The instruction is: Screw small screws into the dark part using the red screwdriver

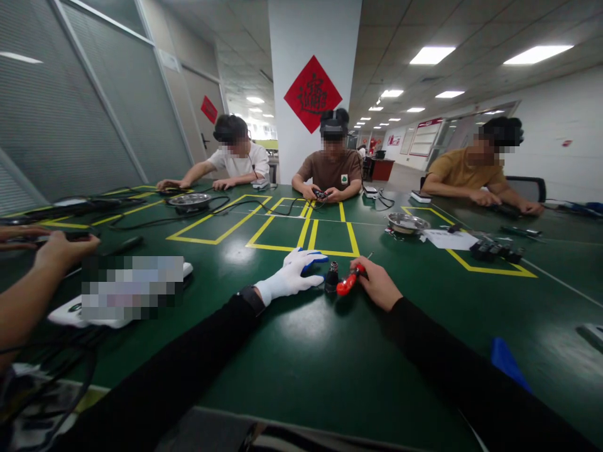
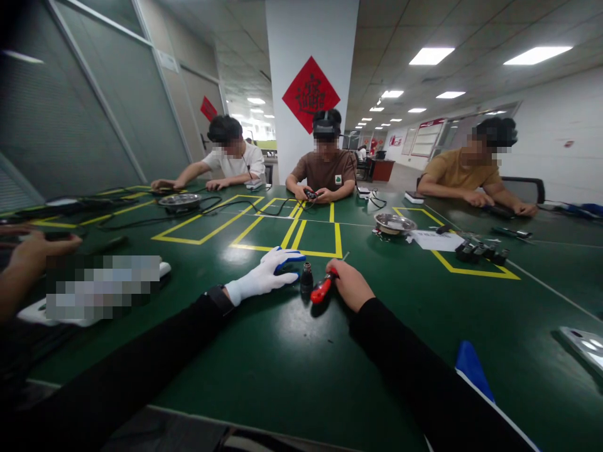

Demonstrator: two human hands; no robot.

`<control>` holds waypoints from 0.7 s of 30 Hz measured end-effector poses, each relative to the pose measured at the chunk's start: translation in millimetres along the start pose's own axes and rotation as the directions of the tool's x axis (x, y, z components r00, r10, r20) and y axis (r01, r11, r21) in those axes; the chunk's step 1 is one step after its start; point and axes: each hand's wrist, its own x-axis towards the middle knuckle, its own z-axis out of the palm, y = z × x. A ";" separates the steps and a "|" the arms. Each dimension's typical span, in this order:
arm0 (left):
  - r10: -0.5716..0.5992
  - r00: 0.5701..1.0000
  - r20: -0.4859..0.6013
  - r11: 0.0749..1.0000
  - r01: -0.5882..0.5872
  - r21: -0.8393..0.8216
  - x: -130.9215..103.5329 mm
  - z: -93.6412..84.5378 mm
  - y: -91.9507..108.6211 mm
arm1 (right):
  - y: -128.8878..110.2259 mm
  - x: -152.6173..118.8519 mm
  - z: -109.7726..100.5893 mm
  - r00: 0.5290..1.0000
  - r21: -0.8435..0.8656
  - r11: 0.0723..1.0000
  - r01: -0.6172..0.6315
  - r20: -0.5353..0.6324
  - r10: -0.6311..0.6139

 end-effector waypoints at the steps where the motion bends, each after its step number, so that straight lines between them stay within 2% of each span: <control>1: 0.027 0.999 0.034 1.000 -0.028 0.012 -0.5 -1.0 1.9 | 0.2 0.5 2.2 0.998 0.065 0.998 -0.026 -0.064 0.030; 3: 0.044 0.997 0.066 0.998 -0.047 0.042 -1.1 -1.8 4.1 | -1.8 2.2 5.6 0.971 0.255 0.965 -0.060 -0.210 0.115; 5: 0.049 0.997 0.060 0.996 -0.054 0.075 -1.0 -1.0 4.2 | -6.4 4.4 6.9 0.912 0.518 0.853 -0.066 -0.315 0.261; 6: 0.055 0.997 0.049 0.994 -0.059 0.090 -1.0 -0.3 4.0 | -9.0 5.3 6.7 0.887 0.634 0.771 -0.065 -0.318 0.336; 8: 0.073 0.997 0.022 0.990 -0.075 0.117 -1.3 0.8 3.6 | -13.1 6.1 5.2 0.864 0.796 0.598 -0.093 -0.234 0.447; 11: 0.094 0.995 -0.046 0.984 -0.086 0.154 -2.5 1.3 5.1 | -13.8 5.3 2.7 0.835 0.890 0.427 -0.159 -0.109 0.539; 14: 0.078 0.986 -0.145 0.983 -0.052 0.177 -3.6 1.0 8.6 | -9.9 4.6 2.8 0.809 0.882 0.440 -0.167 -0.133 0.573; 17: 0.036 0.970 -0.242 0.987 0.004 0.162 -3.4 1.7 11.1 | -6.3 6.0 5.1 0.820 0.848 0.503 -0.169 -0.162 0.549; 21: -0.062 0.948 -0.312 0.988 0.102 0.115 -0.9 4.7 8.8 | -4.2 11.1 8.6 0.833 0.815 0.548 -0.189 -0.162 0.529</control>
